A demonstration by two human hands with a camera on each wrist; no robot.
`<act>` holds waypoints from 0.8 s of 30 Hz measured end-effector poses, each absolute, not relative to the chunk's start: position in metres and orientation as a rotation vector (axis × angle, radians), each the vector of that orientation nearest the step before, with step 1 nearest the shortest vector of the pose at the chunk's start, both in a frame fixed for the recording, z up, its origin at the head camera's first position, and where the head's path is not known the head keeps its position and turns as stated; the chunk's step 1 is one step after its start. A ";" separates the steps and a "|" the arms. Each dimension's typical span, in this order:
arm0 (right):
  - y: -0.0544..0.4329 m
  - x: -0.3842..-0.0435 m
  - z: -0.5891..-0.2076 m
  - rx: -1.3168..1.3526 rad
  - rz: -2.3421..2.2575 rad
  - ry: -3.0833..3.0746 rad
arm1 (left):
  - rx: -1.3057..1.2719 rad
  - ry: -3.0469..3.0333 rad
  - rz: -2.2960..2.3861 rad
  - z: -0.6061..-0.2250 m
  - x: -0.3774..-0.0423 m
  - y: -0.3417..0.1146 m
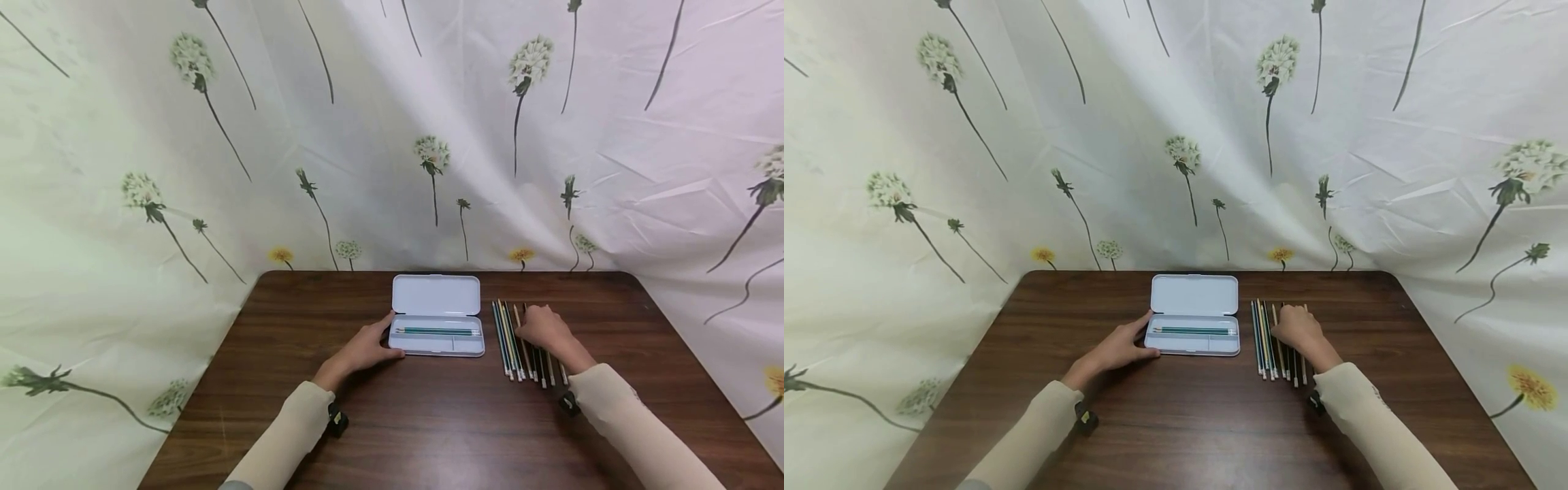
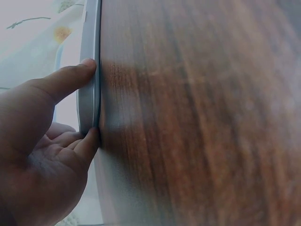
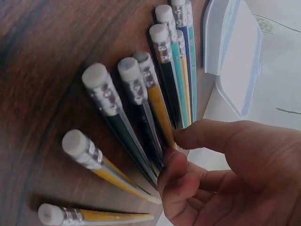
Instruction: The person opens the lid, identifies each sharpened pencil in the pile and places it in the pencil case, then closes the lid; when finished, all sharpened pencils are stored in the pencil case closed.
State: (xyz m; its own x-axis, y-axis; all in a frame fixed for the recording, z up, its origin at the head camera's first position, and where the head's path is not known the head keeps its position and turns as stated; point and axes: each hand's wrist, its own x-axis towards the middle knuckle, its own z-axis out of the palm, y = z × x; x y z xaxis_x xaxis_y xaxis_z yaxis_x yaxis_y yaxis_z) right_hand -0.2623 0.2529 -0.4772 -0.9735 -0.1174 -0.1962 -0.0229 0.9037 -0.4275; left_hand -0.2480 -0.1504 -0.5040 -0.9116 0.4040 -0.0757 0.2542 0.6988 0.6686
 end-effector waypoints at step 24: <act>0.244 -0.264 -0.454 -0.179 -0.837 2.913 | 0.540 2.672 1.021 -0.502 -0.249 -0.152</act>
